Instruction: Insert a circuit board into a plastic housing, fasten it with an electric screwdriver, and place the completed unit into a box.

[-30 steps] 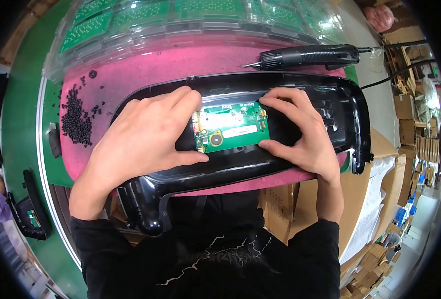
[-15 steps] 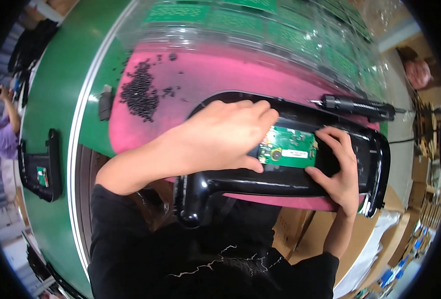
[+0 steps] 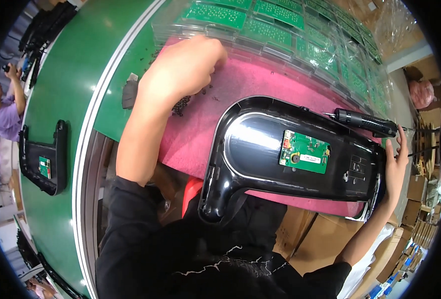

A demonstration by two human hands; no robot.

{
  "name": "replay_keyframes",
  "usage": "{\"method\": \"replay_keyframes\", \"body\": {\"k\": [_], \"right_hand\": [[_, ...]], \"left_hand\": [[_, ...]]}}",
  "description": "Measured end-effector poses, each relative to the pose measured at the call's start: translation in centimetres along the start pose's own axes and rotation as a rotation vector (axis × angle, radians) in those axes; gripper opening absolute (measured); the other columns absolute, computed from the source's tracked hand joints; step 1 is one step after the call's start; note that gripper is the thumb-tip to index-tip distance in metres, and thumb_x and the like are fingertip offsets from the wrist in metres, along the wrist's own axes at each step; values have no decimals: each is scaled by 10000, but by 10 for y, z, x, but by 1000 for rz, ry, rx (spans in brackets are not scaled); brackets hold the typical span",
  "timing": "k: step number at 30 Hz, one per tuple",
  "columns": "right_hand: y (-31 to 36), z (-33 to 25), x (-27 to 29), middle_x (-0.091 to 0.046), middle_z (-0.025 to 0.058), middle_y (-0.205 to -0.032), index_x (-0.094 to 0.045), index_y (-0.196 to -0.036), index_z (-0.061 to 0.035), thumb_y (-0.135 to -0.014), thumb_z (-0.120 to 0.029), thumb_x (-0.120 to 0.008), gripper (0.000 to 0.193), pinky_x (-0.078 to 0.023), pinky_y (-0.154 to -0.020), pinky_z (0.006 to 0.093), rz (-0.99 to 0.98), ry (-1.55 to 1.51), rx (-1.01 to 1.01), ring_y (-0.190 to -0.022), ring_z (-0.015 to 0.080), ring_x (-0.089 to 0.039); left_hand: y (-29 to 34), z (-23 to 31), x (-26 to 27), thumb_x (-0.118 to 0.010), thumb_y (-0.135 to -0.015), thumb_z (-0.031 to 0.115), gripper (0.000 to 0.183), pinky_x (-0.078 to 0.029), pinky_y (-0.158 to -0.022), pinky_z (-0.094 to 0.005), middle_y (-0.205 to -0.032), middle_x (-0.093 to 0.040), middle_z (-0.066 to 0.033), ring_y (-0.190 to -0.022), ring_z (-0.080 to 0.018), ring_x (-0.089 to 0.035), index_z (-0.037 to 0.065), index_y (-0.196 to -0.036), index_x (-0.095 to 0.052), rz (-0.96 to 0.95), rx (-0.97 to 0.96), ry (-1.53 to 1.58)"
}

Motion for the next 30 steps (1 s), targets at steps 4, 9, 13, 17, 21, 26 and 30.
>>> {"method": "replay_keyframes", "body": {"k": [4, 9, 13, 17, 21, 26, 30], "right_hand": [[-14, 6, -14, -599, 82, -1167, -468, -1461, -131, -998, -188, -607, 487, -435, -894, 259, -283, -488, -183, -982, 115, -526], [-11, -7, -29, -466, 139, -1368, -406, -1426, -59, -966, -56, -637, 515, -494, -966, 296, -15, -621, -162, -1114, 176, -564], [-4, -63, -30, -375, 216, -1480, -206, -1466, -22, -939, 25, -631, 679, -498, -1037, 418, 382, -904, 28, -1254, 325, -535], [-16, -96, -50, -494, 234, -1395, -337, -1417, -76, -997, -106, -576, 484, -461, -1060, 451, 74, -1361, -76, -1259, 339, -538], [-31, -107, -64, -544, 35, -880, -505, -1253, -88, -999, -231, -602, 307, -445, -998, 447, -201, -1897, -178, -916, 203, -551], [-27, -121, -44, -540, 6, -863, -528, -1223, -91, -990, -301, -600, 321, -426, -997, 470, -147, -2136, -33, -856, 178, -537], [-17, -143, -38, -494, -41, -818, -561, -1159, -137, -967, -310, -627, 267, -322, -1020, 412, -258, -2242, 97, -842, 128, -476]], "left_hand": [[-9, 7, 1, -709, -745, -26, 179, -542, -760, -416, -884, -710, -194, -869, -342, -690, -26, -924, -711, -185, 148, -21], [-1, 11, 6, -761, -692, -14, 213, -544, -715, -406, -814, -704, -192, -809, -319, -698, -22, -898, -707, -231, 174, 15], [5, 13, 1, -757, -667, -36, 193, -547, -678, -408, -773, -695, -182, -757, -315, -702, -23, -848, -691, -121, 108, -70], [0, 19, -7, -738, -629, -70, 187, -547, -670, -415, -751, -683, -188, -758, -332, -702, -27, -794, -660, 11, 84, -119], [-13, 5, -9, -706, -619, -82, 157, -551, -678, -392, -757, -691, -203, -732, -345, -699, -30, -764, -682, -81, 55, -105], [-19, 21, -5, -700, -663, -52, 161, -552, -701, -371, -755, -691, -210, -715, -331, -699, -36, -823, -711, -110, 141, 0], [-27, 55, -4, -698, -785, -15, 139, -557, -718, -295, -866, -720, -161, -767, -210, -715, -41, -919, -726, 351, -153, 165]]}}
Point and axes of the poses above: each hand's wrist, its own y-axis away from the middle knuckle, its own x-axis out of the back of the hand, z = x × y, the point moved 2 cm from there along -y, towards the middle knuckle
